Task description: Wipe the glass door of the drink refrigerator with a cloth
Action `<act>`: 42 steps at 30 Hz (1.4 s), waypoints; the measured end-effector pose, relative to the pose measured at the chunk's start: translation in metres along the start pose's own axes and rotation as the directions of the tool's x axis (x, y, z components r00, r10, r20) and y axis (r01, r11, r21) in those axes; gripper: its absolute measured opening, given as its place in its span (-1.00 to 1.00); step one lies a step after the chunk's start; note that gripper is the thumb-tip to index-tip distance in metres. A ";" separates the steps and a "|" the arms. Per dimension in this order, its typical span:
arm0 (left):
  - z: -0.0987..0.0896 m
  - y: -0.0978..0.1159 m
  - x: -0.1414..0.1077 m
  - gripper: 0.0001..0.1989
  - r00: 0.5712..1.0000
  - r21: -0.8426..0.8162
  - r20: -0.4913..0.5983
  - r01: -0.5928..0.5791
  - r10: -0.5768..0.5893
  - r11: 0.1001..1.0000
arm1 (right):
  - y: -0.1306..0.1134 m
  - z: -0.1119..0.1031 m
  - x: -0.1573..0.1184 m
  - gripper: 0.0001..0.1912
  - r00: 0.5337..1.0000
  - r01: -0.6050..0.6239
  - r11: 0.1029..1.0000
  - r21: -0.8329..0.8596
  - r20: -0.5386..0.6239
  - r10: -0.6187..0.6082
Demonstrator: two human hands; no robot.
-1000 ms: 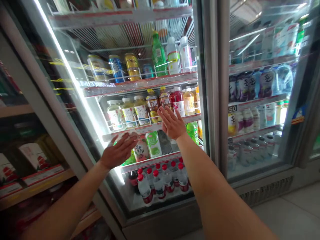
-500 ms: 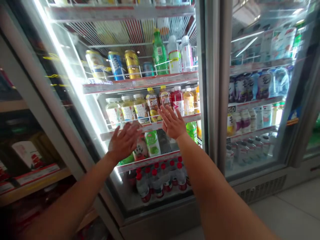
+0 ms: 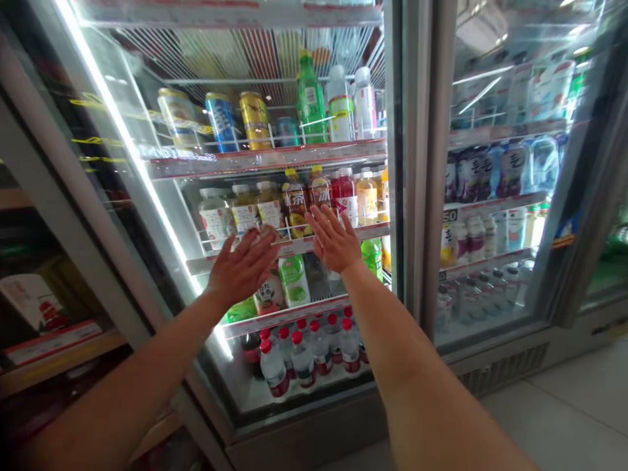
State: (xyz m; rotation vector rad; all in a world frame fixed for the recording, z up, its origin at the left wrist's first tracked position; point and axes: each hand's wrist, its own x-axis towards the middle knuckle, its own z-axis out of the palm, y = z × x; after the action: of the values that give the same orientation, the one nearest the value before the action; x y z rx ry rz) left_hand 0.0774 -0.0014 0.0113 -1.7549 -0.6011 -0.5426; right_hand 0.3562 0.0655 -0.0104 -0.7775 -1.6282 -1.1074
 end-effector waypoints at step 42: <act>0.009 0.013 -0.018 -0.43 0.972 -0.115 0.103 -0.198 0.210 0.973 | 0.000 -0.002 0.000 -0.26 0.995 -0.038 0.999 0.024 0.091 0.036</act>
State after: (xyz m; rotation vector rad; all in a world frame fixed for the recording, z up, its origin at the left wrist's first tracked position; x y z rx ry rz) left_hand 0.0725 0.0023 -0.0114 -1.9302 -0.4707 -0.3358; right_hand 0.3570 0.0636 -0.0101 -0.8487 -1.6932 -1.0364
